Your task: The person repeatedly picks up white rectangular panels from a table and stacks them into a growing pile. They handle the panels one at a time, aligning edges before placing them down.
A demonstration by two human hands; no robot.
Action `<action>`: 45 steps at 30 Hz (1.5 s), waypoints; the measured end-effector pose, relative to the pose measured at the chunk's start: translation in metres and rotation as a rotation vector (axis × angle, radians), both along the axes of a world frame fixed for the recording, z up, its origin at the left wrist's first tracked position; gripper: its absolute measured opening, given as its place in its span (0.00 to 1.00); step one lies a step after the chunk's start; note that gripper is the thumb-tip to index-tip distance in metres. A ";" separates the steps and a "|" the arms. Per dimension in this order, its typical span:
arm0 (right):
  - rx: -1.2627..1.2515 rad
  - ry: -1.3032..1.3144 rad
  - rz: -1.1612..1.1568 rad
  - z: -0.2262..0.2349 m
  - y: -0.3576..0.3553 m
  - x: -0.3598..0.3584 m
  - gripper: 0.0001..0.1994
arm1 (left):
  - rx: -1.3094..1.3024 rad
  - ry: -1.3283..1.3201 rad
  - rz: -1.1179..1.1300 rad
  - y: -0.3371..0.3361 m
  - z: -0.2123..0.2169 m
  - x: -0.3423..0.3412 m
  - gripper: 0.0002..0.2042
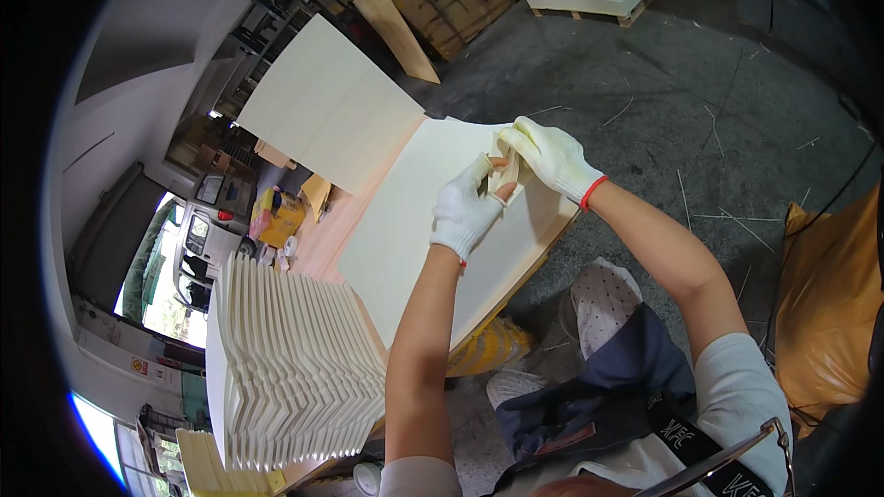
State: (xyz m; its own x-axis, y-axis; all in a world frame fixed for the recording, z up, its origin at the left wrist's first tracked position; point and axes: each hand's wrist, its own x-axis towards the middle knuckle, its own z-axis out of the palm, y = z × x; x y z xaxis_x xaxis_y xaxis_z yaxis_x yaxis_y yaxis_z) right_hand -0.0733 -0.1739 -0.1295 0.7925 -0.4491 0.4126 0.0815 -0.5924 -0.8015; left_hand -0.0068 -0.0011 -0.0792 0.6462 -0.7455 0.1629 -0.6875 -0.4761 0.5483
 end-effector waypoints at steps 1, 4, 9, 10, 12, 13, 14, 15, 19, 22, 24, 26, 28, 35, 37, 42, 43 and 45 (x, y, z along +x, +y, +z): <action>0.004 0.005 0.008 0.001 0.001 0.000 0.23 | -0.001 0.044 0.023 0.000 0.000 0.001 0.17; 0.010 0.005 0.006 0.002 0.001 -0.001 0.24 | -0.005 0.066 0.030 0.000 0.002 0.000 0.18; 0.027 -0.023 -0.002 0.001 0.002 0.000 0.25 | -0.033 -0.095 -0.006 0.004 -0.004 0.004 0.16; 0.042 0.008 0.010 0.005 0.002 -0.003 0.26 | -0.010 -0.077 0.031 0.003 -0.001 0.000 0.16; 0.059 0.032 0.025 0.008 0.003 -0.005 0.28 | -0.007 -0.098 0.031 0.004 -0.001 0.001 0.15; 0.060 0.025 0.027 0.009 0.004 -0.005 0.28 | -0.028 -0.137 -0.005 0.006 -0.006 0.006 0.16; 0.062 0.019 0.030 0.009 0.005 -0.005 0.29 | -0.048 -0.176 -0.041 0.008 -0.008 0.009 0.16; 0.063 -0.004 0.015 0.008 0.004 -0.005 0.29 | -0.014 -0.132 -0.026 0.006 -0.006 0.007 0.16; 0.117 -0.220 0.062 0.002 0.000 -0.006 0.28 | -0.010 -0.211 -0.054 0.004 -0.010 0.004 0.16; -0.054 -0.016 0.028 0.009 -0.020 -0.020 0.26 | -0.025 -0.226 -0.053 0.004 -0.005 -0.002 0.16; -0.339 0.200 -0.012 0.007 -0.030 -0.027 0.20 | -0.042 -0.187 -0.046 0.003 -0.001 -0.007 0.17; -0.603 0.014 0.006 -0.002 -0.031 -0.032 0.16 | -0.092 -0.177 -0.064 0.003 -0.001 -0.008 0.18; -0.793 -0.196 -0.033 -0.001 -0.029 -0.029 0.12 | -0.043 -0.179 -0.072 0.006 -0.003 -0.002 0.17; -0.086 0.113 0.030 0.016 -0.003 -0.022 0.16 | 0.038 -0.125 -0.053 0.005 -0.002 0.000 0.16; -0.024 0.107 0.017 0.013 -0.004 -0.025 0.17 | 0.034 -0.063 -0.041 0.002 0.000 -0.002 0.16; -0.013 0.144 -0.029 0.006 -0.002 -0.024 0.17 | -0.003 -0.061 -0.068 0.004 -0.001 0.000 0.16; -0.007 0.136 -0.030 0.005 -0.002 -0.024 0.17 | 0.001 -0.086 -0.072 0.005 -0.001 0.000 0.16; 0.006 0.121 -0.034 0.001 -0.003 -0.023 0.18 | 0.024 -0.150 -0.077 0.005 -0.001 -0.001 0.17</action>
